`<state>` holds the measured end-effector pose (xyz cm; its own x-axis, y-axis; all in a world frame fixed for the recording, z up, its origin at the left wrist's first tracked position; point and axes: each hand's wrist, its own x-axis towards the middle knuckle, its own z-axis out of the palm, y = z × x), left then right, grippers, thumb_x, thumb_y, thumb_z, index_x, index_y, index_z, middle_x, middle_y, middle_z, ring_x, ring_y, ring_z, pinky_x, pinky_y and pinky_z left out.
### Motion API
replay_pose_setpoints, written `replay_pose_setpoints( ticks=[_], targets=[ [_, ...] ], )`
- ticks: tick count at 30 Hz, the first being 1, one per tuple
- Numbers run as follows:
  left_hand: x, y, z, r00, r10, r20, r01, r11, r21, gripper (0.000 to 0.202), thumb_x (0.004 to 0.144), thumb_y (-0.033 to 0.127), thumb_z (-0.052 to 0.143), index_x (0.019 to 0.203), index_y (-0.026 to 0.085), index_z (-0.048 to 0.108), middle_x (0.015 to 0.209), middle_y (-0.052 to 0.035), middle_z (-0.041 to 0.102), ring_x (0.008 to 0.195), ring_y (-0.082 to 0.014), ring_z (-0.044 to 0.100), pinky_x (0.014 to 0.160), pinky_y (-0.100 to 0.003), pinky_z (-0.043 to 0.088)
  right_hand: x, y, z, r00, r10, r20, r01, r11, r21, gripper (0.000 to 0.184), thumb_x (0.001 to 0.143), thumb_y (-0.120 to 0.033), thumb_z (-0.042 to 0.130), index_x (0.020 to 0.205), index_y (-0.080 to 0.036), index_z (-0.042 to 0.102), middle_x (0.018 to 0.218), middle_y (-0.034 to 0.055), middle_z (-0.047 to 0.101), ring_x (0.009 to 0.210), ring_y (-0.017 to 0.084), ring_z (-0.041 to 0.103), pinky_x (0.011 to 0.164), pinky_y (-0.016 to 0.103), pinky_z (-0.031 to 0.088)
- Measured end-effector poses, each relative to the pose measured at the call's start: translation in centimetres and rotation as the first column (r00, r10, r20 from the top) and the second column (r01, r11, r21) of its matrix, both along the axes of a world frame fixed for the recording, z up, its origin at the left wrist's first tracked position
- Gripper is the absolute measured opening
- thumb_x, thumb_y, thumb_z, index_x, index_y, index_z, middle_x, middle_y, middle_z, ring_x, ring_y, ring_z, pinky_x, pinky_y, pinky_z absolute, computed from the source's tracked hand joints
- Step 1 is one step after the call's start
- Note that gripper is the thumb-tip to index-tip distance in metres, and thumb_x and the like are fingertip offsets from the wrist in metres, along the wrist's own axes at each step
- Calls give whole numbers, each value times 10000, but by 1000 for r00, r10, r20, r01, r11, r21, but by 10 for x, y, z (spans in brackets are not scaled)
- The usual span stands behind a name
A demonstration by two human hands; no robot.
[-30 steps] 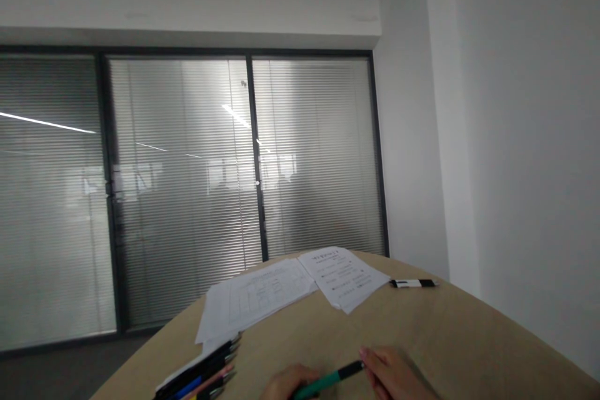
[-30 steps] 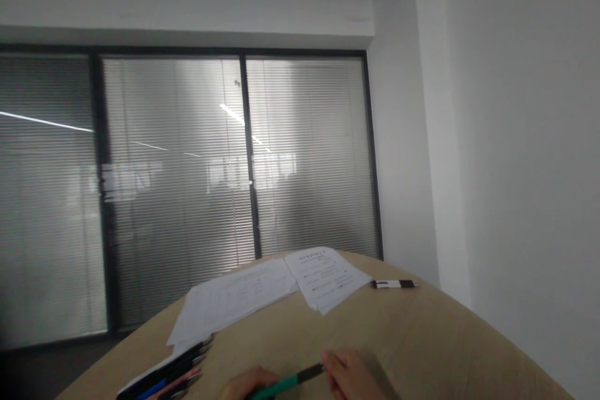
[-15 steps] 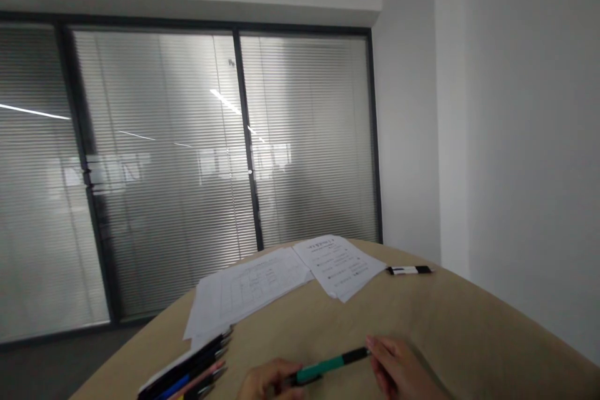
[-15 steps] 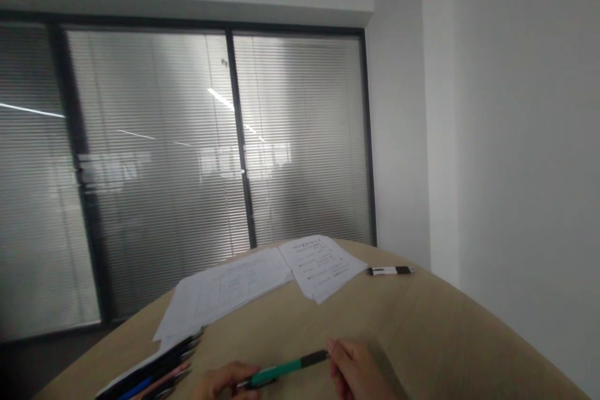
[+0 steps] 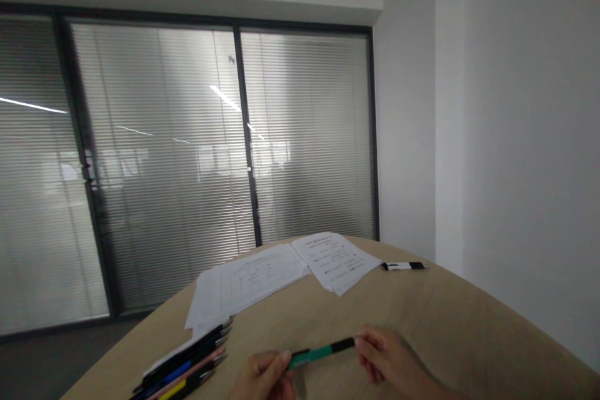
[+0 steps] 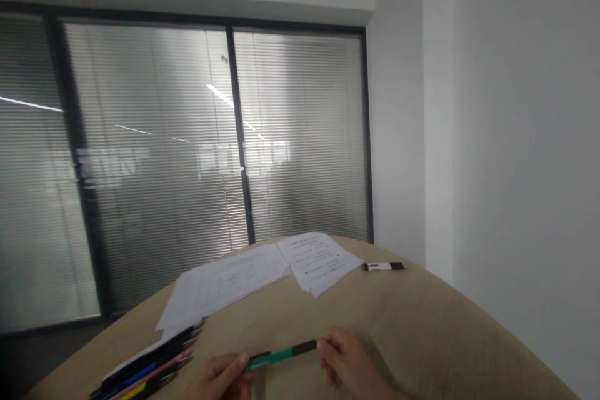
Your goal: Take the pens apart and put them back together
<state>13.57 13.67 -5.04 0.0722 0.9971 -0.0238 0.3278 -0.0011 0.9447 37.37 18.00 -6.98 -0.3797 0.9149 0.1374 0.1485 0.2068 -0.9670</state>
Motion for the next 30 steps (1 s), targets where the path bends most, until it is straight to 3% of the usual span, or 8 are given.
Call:
replay_pose_setpoints(
  ticks=[7, 11, 14, 17, 22, 30],
  targets=[
    [1, 9, -3, 984, 43, 171, -29, 996, -88, 564, 579, 708, 518, 492, 151, 515, 343, -30, 514, 292, -84, 366, 351, -217, 250, -3, -1, -4, 996, -3, -94, 2, 1000, -15, 385, 618, -560, 540, 693, -185, 487, 532, -60, 387, 407, 56, 357, 414, 189, 311],
    [3, 9, 1, 982, 71, 178, -59, 996, -70, 553, 557, 701, 541, 511, 150, 518, 359, -11, 520, 303, -75, 355, 361, -210, 257, -3, 2, -10, 990, -14, -138, 12, 1000, -18, 463, 610, -561, 565, 868, -179, 525, 587, -41, 463, 417, 58, 399, 410, 184, 308],
    [4, 7, 5, 987, 56, 148, -50, 998, -46, 536, 569, 685, 547, 547, 149, 532, 397, 2, 546, 328, -71, 360, 384, -199, 268, -2, 6, -15, 988, -26, -150, 23, 999, -23, 566, 641, -644, 484, 953, -174, 523, 680, 4, 539, 432, 70, 444, 386, 186, 301],
    [5, 5, 9, 995, 31, 98, -28, 999, -34, 537, 572, 698, 522, 547, 162, 520, 407, 10, 546, 335, -77, 364, 394, -203, 280, -2, 10, -20, 993, -61, -98, 57, 997, -46, 603, 668, -715, 355, 800, -155, 536, 580, 2, 520, 409, 80, 444, 379, 194, 301],
    [7, 3, 12, 997, 35, 62, -32, 999, -41, 547, 550, 718, 504, 539, 171, 510, 402, 23, 533, 344, -80, 363, 408, -205, 289, -3, 10, -19, 995, -74, 65, 74, 997, -1, 591, 682, -724, 265, 515, -182, 435, 435, -17, 420, 405, 87, 417, 440, 220, 341],
    [2, 8, 3, 995, 31, 93, -28, 999, -30, 517, 593, 681, 515, 556, 166, 511, 410, 16, 552, 332, -81, 384, 391, -202, 289, 1, 9, -17, 996, -64, 60, 62, 997, 37, 437, 737, -605, 368, 623, -188, 430, 462, -42, 429, 417, 81, 411, 432, 205, 305]
  ],
)
